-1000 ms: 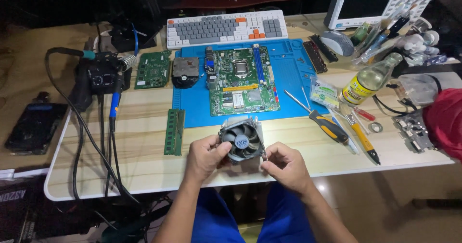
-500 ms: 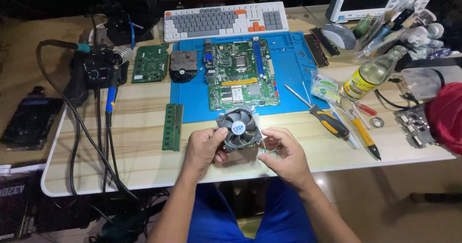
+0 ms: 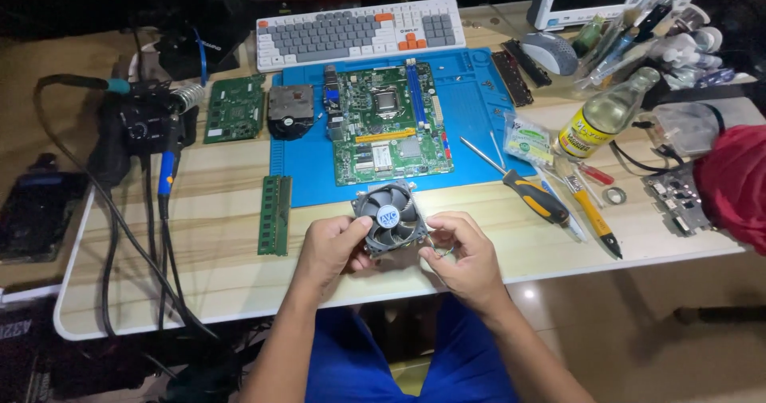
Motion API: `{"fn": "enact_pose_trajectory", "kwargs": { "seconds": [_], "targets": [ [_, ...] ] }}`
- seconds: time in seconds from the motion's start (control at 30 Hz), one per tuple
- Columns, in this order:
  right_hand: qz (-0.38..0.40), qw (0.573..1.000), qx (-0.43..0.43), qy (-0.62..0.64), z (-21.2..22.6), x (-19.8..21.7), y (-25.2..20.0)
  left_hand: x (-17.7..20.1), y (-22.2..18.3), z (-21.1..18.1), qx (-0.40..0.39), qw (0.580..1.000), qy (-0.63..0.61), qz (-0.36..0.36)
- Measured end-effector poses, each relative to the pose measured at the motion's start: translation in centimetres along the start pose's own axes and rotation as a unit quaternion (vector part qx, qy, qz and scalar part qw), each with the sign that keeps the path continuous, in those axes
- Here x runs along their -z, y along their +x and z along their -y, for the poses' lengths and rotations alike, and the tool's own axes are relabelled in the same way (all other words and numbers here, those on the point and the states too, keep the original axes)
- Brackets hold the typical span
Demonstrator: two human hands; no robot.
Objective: Cleaning dust from a CPU fan and heatsink using a brush and a small tool on a repair bench.
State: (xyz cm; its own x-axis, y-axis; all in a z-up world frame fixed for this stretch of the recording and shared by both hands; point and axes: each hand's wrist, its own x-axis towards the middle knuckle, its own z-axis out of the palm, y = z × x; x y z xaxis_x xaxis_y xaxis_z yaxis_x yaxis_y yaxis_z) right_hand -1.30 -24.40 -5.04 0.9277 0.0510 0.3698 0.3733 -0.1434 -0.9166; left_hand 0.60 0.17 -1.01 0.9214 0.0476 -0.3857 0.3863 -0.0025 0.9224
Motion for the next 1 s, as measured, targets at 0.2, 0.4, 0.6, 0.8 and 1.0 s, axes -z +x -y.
{"fn": "enact_pose_trajectory", "kwargs": {
  "seconds": [0.2, 0.4, 0.6, 0.8, 1.0],
  "targets": [
    [-0.037, 0.995, 0.006, -0.090, 1.1, -0.5, -0.2, -0.4, -0.6, -0.1, -0.016, 0.998, 0.059, -0.007],
    [-0.044, 0.987, 0.007, -0.153, 1.6, -0.4, -0.7, -0.5, 0.4, 1.2, -0.041, 0.994, 0.099, -0.012],
    [0.031, 0.985, 0.020, -0.167, 6.2, 1.3, -1.6, -1.4, -1.9, -1.9, -0.022, 0.998, 0.049, -0.027],
    [0.031, 0.984, 0.030, -0.174, 5.0, 7.1, -2.9, -1.4, -1.3, -1.7, -0.001, 0.997, 0.052, -0.049],
    [-0.171, 0.938, -0.066, -0.294, 0.4, 19.4, 1.5, -1.9, -2.0, -2.8, 0.015, 0.996, 0.051, -0.067]
  ]
}}
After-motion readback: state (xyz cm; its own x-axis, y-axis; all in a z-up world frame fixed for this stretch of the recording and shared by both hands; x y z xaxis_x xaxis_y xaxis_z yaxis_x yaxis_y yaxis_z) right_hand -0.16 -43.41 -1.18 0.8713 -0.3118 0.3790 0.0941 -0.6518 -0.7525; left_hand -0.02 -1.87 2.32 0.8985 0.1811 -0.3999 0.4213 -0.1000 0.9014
